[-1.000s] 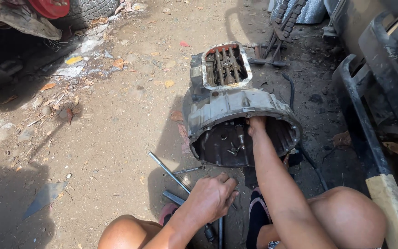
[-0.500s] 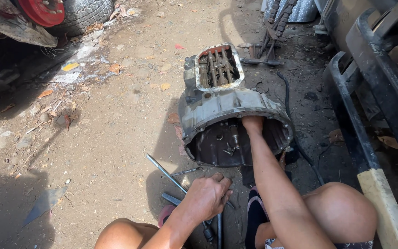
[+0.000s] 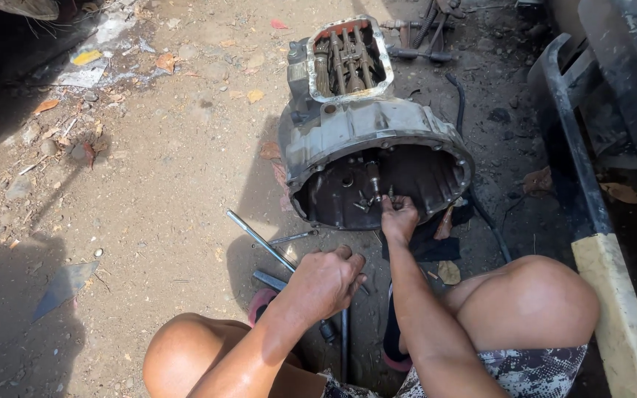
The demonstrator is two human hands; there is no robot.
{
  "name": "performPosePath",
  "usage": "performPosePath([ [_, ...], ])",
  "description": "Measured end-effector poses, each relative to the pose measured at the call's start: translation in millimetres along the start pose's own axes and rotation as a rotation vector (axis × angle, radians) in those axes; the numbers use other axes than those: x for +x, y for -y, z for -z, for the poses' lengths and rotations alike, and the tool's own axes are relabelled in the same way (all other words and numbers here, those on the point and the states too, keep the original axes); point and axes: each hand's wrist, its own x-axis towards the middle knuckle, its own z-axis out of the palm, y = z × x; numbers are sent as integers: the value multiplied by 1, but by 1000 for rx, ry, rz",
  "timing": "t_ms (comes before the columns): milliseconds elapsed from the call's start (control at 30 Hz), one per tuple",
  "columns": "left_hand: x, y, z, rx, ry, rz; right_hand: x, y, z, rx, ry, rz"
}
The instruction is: Repairing a vehicle transmission by loosening bolts inside the housing with a socket wrench
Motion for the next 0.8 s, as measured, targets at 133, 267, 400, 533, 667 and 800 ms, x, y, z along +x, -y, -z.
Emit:
performPosePath([
  [133, -2, 1, 0, -14, 21, 22, 2, -16, -17, -49, 103, -30],
  [267, -3, 2, 2, -3, 57, 32, 3, -3, -16, -87, 276, -10],
  [400, -6, -1, -4, 20, 92, 26, -30, 44, 18, -25, 218, 163],
  [533, -7, -9, 13, 19, 112, 5, -66, 67, 9, -44, 83, 363],
  [667, -9, -15, 31, -75, 10, -48, -79, 115, -20, 65, 262, 475],
  [800, -11, -10, 36, -116, -5, -44, -60, 135, -70, -158, 371, 473],
])
